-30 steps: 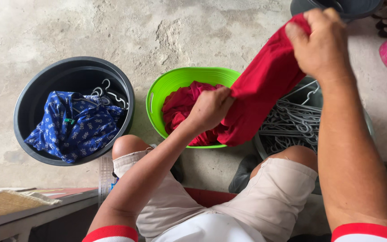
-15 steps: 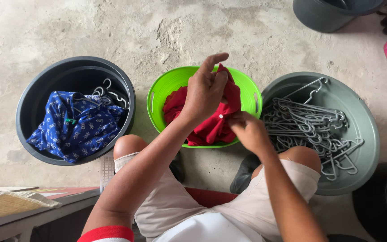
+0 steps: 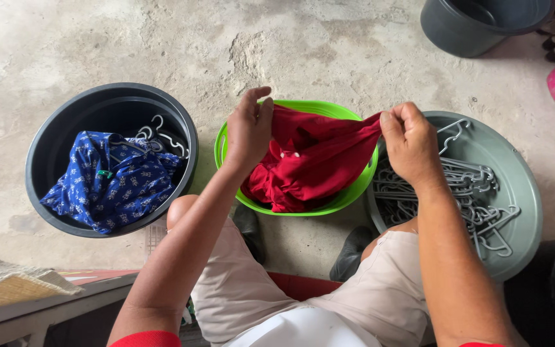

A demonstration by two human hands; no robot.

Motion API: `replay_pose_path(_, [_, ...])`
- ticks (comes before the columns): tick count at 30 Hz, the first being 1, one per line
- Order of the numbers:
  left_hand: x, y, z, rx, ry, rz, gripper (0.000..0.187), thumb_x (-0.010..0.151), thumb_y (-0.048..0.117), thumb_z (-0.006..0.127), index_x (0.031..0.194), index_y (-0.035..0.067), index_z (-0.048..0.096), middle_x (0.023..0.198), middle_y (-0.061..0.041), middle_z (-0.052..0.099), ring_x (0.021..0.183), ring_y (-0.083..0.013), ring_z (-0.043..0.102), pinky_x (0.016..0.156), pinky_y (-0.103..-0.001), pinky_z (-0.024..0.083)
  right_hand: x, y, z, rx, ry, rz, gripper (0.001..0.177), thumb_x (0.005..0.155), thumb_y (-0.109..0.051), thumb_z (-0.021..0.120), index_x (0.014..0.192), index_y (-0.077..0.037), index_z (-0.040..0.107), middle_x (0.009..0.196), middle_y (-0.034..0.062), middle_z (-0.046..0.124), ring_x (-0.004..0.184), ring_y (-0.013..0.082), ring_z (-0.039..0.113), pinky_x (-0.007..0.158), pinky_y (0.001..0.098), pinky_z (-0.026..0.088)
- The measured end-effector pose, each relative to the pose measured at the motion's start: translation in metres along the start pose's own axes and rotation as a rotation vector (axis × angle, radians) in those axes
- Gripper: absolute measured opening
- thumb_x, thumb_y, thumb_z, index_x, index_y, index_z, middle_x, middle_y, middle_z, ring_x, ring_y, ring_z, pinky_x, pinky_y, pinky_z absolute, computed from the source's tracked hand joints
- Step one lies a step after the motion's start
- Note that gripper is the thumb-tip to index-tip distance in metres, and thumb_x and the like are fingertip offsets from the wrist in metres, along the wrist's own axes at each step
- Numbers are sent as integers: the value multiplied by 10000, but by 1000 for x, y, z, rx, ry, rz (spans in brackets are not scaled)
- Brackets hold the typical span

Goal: The person takes clothing items from a basket, fits them onto plastic hangers, and secures them with clothes pins.

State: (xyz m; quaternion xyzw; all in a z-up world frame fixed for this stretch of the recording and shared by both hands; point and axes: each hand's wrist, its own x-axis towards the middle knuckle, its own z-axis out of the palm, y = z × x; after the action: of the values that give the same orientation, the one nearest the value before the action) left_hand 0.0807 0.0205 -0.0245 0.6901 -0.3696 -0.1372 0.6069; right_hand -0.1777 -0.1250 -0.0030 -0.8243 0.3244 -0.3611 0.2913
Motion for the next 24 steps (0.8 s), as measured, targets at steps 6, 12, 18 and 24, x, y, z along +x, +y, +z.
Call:
replay_pose_path(6, [-56,8,37,194,-361,470,156,1014,252,701,1125,142,700,969,-96,717,887,-270,727,757,-397,585,4,-51,9,166,-212,17,184,1068,-165,596,945,-28,594,765,19,667,694,88,646,596,270,541])
replay_pose_path(12, [-70,-13,64,84,-476,333,396,859,341,793,1020,27,613,946,-175,695,872,-364,695,763,-439,545,-8,-80,23,372,-396,94,172,1032,-179,600,937,-36,608,798,11,685,695,65,682,587,253,586])
replay_pose_path(18, [-65,-32,54,-204,-517,-22,378,1094,353,562,1118,6,710,956,-103,731,868,-168,672,793,-345,564,-14,-51,25,393,-367,-9,169,1067,-190,624,1046,-29,672,857,5,715,810,74,703,727,253,587])
replay_pose_path(24, [-50,-7,20,-515,-576,-105,489,1091,419,485,1320,18,647,1151,29,702,1078,-69,622,962,-267,524,-33,23,58,129,-458,23,469,856,-120,718,1299,-31,594,1167,105,679,978,237,694,801,367,561])
